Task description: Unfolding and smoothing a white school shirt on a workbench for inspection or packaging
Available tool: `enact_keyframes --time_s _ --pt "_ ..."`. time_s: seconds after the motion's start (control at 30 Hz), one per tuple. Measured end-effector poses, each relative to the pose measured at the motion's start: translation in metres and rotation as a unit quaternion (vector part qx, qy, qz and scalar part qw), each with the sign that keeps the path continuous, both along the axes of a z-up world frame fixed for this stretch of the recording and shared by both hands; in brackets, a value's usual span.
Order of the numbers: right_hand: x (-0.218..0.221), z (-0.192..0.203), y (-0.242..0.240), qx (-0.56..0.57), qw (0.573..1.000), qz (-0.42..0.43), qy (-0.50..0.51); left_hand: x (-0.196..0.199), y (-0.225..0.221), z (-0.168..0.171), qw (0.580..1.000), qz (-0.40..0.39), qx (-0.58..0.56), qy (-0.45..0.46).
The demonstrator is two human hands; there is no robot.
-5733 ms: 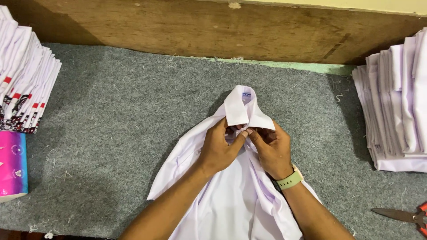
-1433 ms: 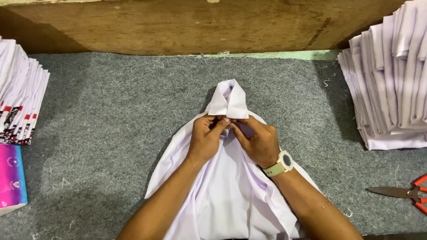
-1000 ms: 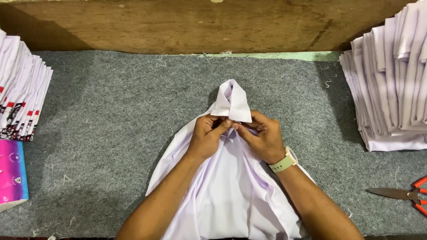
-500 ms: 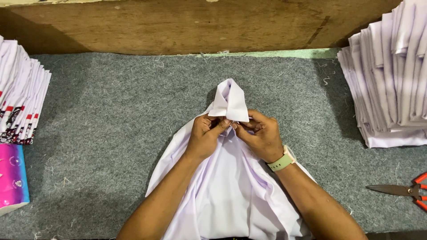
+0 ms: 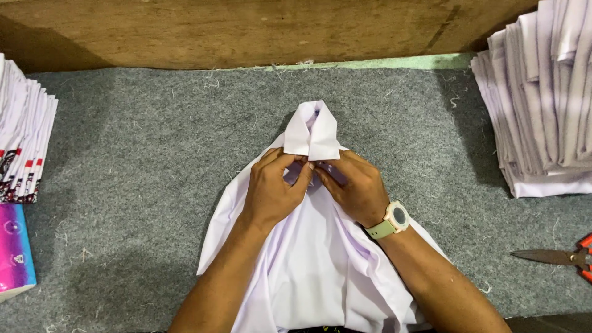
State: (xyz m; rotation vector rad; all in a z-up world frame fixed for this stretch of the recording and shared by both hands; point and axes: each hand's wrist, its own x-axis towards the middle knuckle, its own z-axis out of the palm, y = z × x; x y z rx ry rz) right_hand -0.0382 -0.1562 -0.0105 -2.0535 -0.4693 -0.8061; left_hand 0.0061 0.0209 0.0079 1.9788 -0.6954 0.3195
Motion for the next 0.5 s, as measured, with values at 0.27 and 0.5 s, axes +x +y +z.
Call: enact_keyframes --time_s 0.27,0.5 --pt "0.004 -0.017 0.001 -0.040 0.999 -0.011 -0.030 -0.003 -0.002 -0.004 0.984 0.025 0.103 -0.140" --pt "0.005 -0.023 0.004 -0.198 0.975 -0.065 -0.074 -0.001 0.001 -0.013 0.988 0.022 0.124 -0.091"
